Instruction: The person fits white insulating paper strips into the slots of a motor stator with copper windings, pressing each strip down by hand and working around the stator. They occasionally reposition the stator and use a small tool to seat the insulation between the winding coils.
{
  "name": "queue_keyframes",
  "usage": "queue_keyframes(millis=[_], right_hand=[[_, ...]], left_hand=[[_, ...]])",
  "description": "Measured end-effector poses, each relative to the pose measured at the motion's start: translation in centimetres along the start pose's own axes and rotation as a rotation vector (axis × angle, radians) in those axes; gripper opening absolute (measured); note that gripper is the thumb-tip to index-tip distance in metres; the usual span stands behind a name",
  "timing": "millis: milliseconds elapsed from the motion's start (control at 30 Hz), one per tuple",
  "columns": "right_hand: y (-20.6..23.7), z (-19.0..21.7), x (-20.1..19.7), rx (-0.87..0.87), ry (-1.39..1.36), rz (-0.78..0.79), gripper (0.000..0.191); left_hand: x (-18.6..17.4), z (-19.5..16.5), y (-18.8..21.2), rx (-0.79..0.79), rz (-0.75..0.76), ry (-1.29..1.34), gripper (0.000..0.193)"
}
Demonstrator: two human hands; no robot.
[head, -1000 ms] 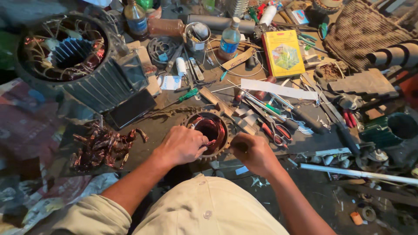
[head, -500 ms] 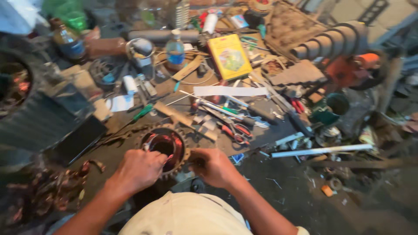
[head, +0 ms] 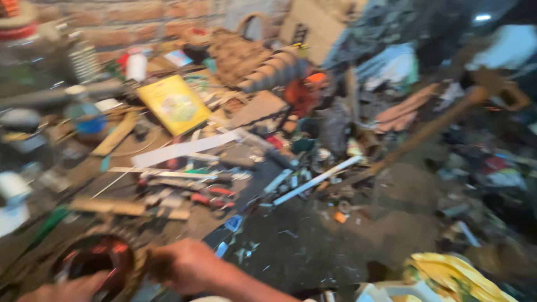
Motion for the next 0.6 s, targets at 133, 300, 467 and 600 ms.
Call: queue_keyframes(millis=[133,300,467,600], right_hand=[[-0.1,-0.8,-0.3,-0.019,-0.049,0.061,0.027],[-1.1,-1.3,-0.3,0.105,-0.054,0.152,0.037],[-0.8,-0.4,-0.4,-0.043,-0.059,0.090,0.033],[-0.1,-3.4,2.0,0.375,-0.524,0.135,0.029]], left_hand=[[0.1,-4.6,-3.9,-0.027,0.059,-0.025,0.042],[1.4,-5.5,-5.5,-0.027,0.079,-0.014,0.045],[-3.5,-7.2,-2.6,-0.030,0.072,0.014,0.049],[-3.8,-2.1,3.0,0.030,0.066,0.094,0.052]])
Point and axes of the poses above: each hand's wrist, its own y-axis away from the middle knuckle, its own x-axis out of the palm, z = x × y, the point moved 8 cm from there along -y, towards the middle knuckle, and after that the axes turned 7 degrees about y, right-handed, at the moved point
